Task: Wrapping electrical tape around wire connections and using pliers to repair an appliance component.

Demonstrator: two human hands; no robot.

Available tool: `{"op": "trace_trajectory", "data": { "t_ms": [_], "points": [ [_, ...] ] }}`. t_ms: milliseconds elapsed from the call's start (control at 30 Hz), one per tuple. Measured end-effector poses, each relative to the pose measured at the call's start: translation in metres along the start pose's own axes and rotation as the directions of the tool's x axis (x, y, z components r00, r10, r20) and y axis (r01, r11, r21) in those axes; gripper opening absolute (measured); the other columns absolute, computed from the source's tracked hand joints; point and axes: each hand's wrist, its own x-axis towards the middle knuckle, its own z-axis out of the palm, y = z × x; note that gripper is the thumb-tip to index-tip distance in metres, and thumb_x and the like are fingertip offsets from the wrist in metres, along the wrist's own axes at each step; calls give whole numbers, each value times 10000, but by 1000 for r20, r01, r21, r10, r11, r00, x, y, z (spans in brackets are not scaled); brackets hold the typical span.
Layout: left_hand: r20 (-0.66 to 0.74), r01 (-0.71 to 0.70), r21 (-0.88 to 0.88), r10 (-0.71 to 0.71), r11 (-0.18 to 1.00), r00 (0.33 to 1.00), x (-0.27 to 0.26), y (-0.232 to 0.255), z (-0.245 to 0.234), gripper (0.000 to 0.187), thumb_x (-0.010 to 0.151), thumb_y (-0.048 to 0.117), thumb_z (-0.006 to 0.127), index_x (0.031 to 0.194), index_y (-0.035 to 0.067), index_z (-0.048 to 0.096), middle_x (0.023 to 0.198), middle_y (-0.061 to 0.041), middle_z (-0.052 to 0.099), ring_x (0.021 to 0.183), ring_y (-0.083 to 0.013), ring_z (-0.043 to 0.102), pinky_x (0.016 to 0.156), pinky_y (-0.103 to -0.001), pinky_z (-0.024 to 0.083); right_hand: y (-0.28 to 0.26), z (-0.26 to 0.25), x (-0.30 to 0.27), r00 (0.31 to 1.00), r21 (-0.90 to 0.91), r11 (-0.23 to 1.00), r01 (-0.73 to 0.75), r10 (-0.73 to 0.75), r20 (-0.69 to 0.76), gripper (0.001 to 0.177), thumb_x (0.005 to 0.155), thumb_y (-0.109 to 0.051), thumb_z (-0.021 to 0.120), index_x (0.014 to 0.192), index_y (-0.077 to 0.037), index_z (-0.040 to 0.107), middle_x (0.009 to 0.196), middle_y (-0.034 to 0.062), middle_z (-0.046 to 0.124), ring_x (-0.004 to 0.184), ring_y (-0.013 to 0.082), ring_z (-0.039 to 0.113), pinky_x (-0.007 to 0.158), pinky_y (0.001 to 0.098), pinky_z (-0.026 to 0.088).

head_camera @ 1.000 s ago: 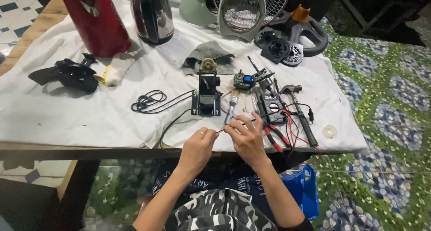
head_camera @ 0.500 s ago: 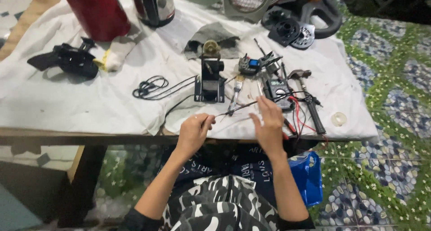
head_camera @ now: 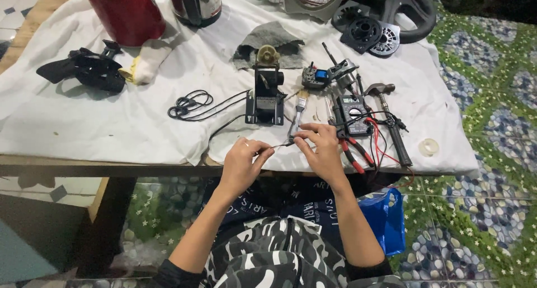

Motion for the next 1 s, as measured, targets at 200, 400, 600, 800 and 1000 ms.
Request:
{"op": "trace_trajectory", "data": {
  "t_ms": [200,400,600,800,1000],
  "points": [
    [-22,9,-76,-11,997,1000,-3,1,3,163,951,275,729,937,118,770,735,-74,730,776,-272,670,757,-368,557,-8,-9,0,961,419,865,-275,266,79,171,855,-313,857,996,-224,818,1133,-17,716,1115,150,588,907,264,500],
    [-31,99,-193,-107,976,994,-6,6,10,165,949,280,724,1013,139,781,700,-71,706,690,-229,653,698,-352,551,-10,5,-5,853,589,689,-421,522,-1,160,821,-172,897,919,-95,797,1007,32,729,1037,141,692,877,262,576],
    [-28,170,-115,-174,979,984,-4,18,12,311,1035,340,586,897,120,758,726,-105,720,741,-299,700,716,-397,562,-29,-4,-6,855,492,800,-345,483,-187,104,844,-155,872,874,-109,783,956,40,746,962,157,705,834,274,591],
    [-28,290,-71,-292,954,956,-4,12,22,452,1081,394,484,801,107,692,686,-131,686,723,-348,701,715,-441,559,-30,-2,-15,830,537,800,-268,474,-292,89,866,-74,848,885,-44,767,951,103,707,931,162,679,833,300,597],
    [57,369,-124,-365,921,929,-3,9,30,528,1088,449,413,765,100,641,698,-181,673,772,-431,692,735,-503,538,-6,-6,-21,775,812,526,-255,613,-154,50,956,-31,722,944,-58,681,1003,88,720,863,115,661,812,299,625]
  ]
}}
